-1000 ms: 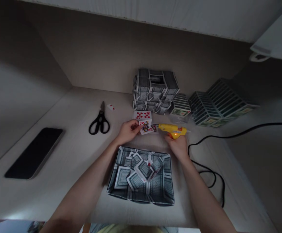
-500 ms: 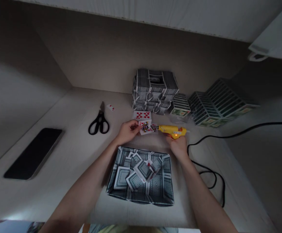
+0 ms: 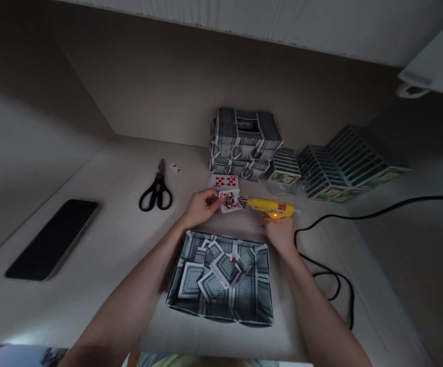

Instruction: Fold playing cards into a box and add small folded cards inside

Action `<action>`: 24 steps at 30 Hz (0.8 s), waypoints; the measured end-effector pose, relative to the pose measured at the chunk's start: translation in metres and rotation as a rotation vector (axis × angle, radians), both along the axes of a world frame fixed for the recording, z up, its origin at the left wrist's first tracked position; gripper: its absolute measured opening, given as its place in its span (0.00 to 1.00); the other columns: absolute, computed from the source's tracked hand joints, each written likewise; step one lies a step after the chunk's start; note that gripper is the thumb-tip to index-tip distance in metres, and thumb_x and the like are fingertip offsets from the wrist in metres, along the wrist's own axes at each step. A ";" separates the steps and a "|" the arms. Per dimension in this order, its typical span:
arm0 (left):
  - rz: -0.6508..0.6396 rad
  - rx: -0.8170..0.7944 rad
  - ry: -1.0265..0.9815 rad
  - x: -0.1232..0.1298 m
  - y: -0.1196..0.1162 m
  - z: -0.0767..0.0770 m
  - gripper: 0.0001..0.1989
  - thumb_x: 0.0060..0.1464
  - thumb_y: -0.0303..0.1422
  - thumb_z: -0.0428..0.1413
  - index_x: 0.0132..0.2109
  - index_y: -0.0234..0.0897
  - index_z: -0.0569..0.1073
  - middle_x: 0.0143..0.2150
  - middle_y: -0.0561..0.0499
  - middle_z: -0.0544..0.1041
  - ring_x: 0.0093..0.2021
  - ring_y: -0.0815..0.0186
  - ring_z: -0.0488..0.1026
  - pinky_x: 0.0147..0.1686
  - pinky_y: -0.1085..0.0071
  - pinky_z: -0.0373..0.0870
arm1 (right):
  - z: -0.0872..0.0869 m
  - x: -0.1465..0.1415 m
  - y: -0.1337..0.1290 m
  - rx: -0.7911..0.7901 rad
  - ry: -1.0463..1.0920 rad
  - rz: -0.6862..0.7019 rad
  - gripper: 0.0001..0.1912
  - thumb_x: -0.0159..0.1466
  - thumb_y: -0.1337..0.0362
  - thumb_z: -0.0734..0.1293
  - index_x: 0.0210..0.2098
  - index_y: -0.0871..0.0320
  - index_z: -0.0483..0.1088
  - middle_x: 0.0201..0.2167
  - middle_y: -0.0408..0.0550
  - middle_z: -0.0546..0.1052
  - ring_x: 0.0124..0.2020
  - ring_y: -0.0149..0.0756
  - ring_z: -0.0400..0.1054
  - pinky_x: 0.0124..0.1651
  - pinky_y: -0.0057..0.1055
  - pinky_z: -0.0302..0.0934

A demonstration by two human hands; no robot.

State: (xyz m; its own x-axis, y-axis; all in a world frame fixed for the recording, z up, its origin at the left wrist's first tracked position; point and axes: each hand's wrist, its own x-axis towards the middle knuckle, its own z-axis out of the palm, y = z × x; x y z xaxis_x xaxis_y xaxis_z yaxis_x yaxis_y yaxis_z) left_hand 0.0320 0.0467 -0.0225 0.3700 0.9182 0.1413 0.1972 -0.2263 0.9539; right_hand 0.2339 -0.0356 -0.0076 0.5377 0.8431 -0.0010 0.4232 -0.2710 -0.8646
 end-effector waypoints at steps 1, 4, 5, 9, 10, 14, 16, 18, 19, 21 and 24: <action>-0.001 0.003 0.004 0.000 0.000 0.001 0.14 0.47 0.43 0.55 0.27 0.35 0.66 0.21 0.56 0.70 0.21 0.73 0.67 0.21 0.78 0.63 | 0.001 0.000 0.000 -0.005 0.000 0.003 0.02 0.43 0.67 0.61 0.16 0.55 0.64 0.22 0.51 0.76 0.26 0.40 0.69 0.29 0.31 0.64; -0.003 0.010 0.015 0.000 0.000 0.001 0.15 0.47 0.43 0.55 0.27 0.35 0.66 0.21 0.56 0.70 0.21 0.73 0.67 0.21 0.78 0.62 | 0.003 -0.001 0.001 -0.007 -0.006 0.018 0.03 0.44 0.67 0.61 0.15 0.55 0.63 0.22 0.50 0.75 0.27 0.40 0.69 0.31 0.33 0.65; -0.005 0.013 0.013 0.000 0.000 0.001 0.15 0.47 0.43 0.55 0.27 0.35 0.66 0.21 0.56 0.70 0.21 0.73 0.67 0.21 0.78 0.62 | 0.003 -0.001 0.001 -0.004 -0.008 0.023 0.03 0.44 0.67 0.61 0.15 0.55 0.63 0.22 0.50 0.75 0.27 0.40 0.69 0.32 0.33 0.65; -0.007 0.021 0.003 0.000 0.001 -0.002 0.14 0.47 0.43 0.55 0.27 0.35 0.66 0.21 0.56 0.69 0.22 0.73 0.67 0.21 0.78 0.62 | -0.003 0.002 0.002 0.018 0.000 0.020 0.02 0.44 0.66 0.61 0.17 0.56 0.65 0.22 0.49 0.75 0.27 0.39 0.69 0.31 0.31 0.64; -0.003 0.026 0.005 0.000 0.002 -0.003 0.14 0.47 0.43 0.55 0.27 0.35 0.66 0.21 0.56 0.69 0.22 0.73 0.66 0.21 0.78 0.62 | -0.005 0.003 0.002 0.022 0.002 0.016 0.03 0.45 0.65 0.62 0.18 0.57 0.66 0.22 0.49 0.75 0.27 0.38 0.69 0.29 0.30 0.63; 0.026 0.049 0.007 0.000 0.003 -0.005 0.12 0.47 0.41 0.55 0.29 0.35 0.68 0.24 0.55 0.71 0.24 0.72 0.67 0.24 0.77 0.64 | -0.008 0.013 0.002 -0.027 -0.039 -0.016 0.10 0.48 0.59 0.62 0.22 0.59 0.68 0.20 0.47 0.73 0.24 0.38 0.68 0.24 0.30 0.60; 0.034 0.056 -0.006 0.000 0.004 -0.005 0.11 0.48 0.39 0.54 0.31 0.35 0.70 0.27 0.53 0.73 0.26 0.71 0.68 0.26 0.76 0.65 | -0.006 0.020 0.001 -0.068 -0.126 -0.037 0.13 0.48 0.55 0.62 0.23 0.60 0.69 0.20 0.49 0.74 0.25 0.41 0.69 0.26 0.32 0.60; 0.031 0.072 -0.003 -0.001 0.004 -0.005 0.09 0.48 0.36 0.54 0.35 0.35 0.72 0.29 0.51 0.74 0.28 0.70 0.69 0.28 0.75 0.65 | -0.003 0.028 0.000 -0.083 -0.259 -0.047 0.16 0.49 0.53 0.62 0.26 0.61 0.71 0.23 0.51 0.74 0.29 0.44 0.70 0.30 0.34 0.61; 0.029 0.086 0.007 -0.002 0.004 -0.005 0.08 0.48 0.34 0.54 0.36 0.35 0.73 0.31 0.51 0.75 0.29 0.70 0.70 0.29 0.75 0.66 | -0.002 0.031 -0.001 -0.083 -0.336 -0.049 0.17 0.49 0.53 0.62 0.27 0.61 0.71 0.25 0.52 0.75 0.32 0.46 0.70 0.34 0.36 0.61; 0.032 0.110 0.034 -0.002 0.004 -0.004 0.08 0.48 0.31 0.53 0.37 0.36 0.74 0.32 0.51 0.75 0.30 0.70 0.70 0.31 0.75 0.65 | -0.001 0.038 -0.002 -0.111 -0.478 -0.059 0.21 0.48 0.52 0.63 0.33 0.62 0.71 0.31 0.56 0.75 0.39 0.49 0.68 0.40 0.39 0.60; 0.051 0.108 0.043 -0.002 0.004 -0.003 0.09 0.48 0.32 0.54 0.37 0.36 0.75 0.31 0.51 0.75 0.29 0.70 0.69 0.29 0.75 0.65 | 0.000 0.043 -0.002 -0.251 -0.592 -0.108 0.29 0.47 0.48 0.64 0.40 0.66 0.70 0.37 0.62 0.73 0.43 0.55 0.66 0.44 0.45 0.58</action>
State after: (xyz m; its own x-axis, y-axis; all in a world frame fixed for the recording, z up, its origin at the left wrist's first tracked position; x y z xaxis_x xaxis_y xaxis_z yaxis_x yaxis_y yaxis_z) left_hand 0.0298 0.0508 -0.0256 0.3309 0.9164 0.2252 0.2514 -0.3157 0.9149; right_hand 0.2772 -0.0380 -0.0080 0.5895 0.7970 0.1313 0.7675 -0.5020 -0.3987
